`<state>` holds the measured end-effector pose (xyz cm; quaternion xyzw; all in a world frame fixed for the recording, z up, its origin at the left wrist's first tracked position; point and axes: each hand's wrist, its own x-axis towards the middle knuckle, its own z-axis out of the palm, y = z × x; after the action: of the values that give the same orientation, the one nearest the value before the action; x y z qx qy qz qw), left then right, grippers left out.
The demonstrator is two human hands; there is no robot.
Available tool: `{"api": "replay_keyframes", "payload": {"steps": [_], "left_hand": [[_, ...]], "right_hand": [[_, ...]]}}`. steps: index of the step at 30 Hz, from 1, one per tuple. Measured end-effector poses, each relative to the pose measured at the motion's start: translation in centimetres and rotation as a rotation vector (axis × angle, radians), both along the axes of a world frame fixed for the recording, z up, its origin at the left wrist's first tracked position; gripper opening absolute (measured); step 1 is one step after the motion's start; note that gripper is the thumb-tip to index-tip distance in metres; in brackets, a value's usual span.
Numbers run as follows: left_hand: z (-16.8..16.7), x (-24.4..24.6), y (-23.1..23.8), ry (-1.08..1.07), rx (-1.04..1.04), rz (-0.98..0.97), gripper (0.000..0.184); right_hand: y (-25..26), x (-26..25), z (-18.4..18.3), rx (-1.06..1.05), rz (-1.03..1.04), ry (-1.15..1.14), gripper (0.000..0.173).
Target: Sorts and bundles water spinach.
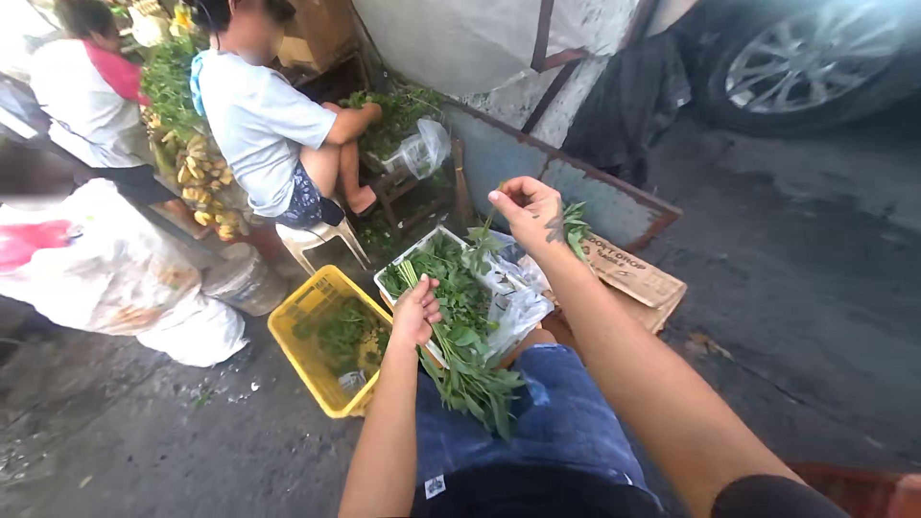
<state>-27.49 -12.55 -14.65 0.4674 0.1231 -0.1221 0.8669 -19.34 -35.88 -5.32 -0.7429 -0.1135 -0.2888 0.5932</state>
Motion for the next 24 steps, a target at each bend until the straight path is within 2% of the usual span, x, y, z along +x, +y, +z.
{"api": "replay_keyframes", "payload": {"steps": [5,8,11,13,15,17,18,21,24], "left_hand": [[-0.5,-0.2,-0.2,-0.026,-0.001,-0.011,0.034],[-1.5,-0.5,-0.7,-0.1,0.013,-0.022,0.042],[-1.6,-0.4,-1.1,-0.172,0.027,0.0,0.055],[-1.9,-0.4,-1.3,-0.2,0.062,0.037,0.052],[-2.3,-0.4,-1.4,-0.218,0.127,0.057,0.045],[-2.5,-0.3,-2.0,-0.247,0.193,0.059,0.039],[-2.5,-0.3,-2.6,-0.264,0.218,0.06,0.036],[-2.4,-0.7,-4.0,-0.266,0.274,0.036,0.032],[-2.8,-0.5,-3.9,-0.23,0.245,0.004,0.035]], "right_hand": [[0.3,-1.0,-1.3,-0.009,0.024,0.028,0.016],[0.2,-1.7,-2.2,-0.075,0.074,0.041,0.015],[0.4,-2.2,-1.9,-0.333,0.201,0.041,0.017],[0.5,-2.7,-1.1,-0.534,0.345,0.068,0.019],[1.2,-3.3,-0.2,-0.631,0.506,0.199,0.019],[2.6,-3.8,-0.4,-0.567,0.583,0.343,0.018],[3.4,-4.1,-1.4,-0.493,0.554,0.371,0.018],[5.8,-4.9,-5.2,-0.354,0.331,0.368,0.026],[6.6,-5.0,-7.1,-0.287,0.23,0.373,0.03]]}}
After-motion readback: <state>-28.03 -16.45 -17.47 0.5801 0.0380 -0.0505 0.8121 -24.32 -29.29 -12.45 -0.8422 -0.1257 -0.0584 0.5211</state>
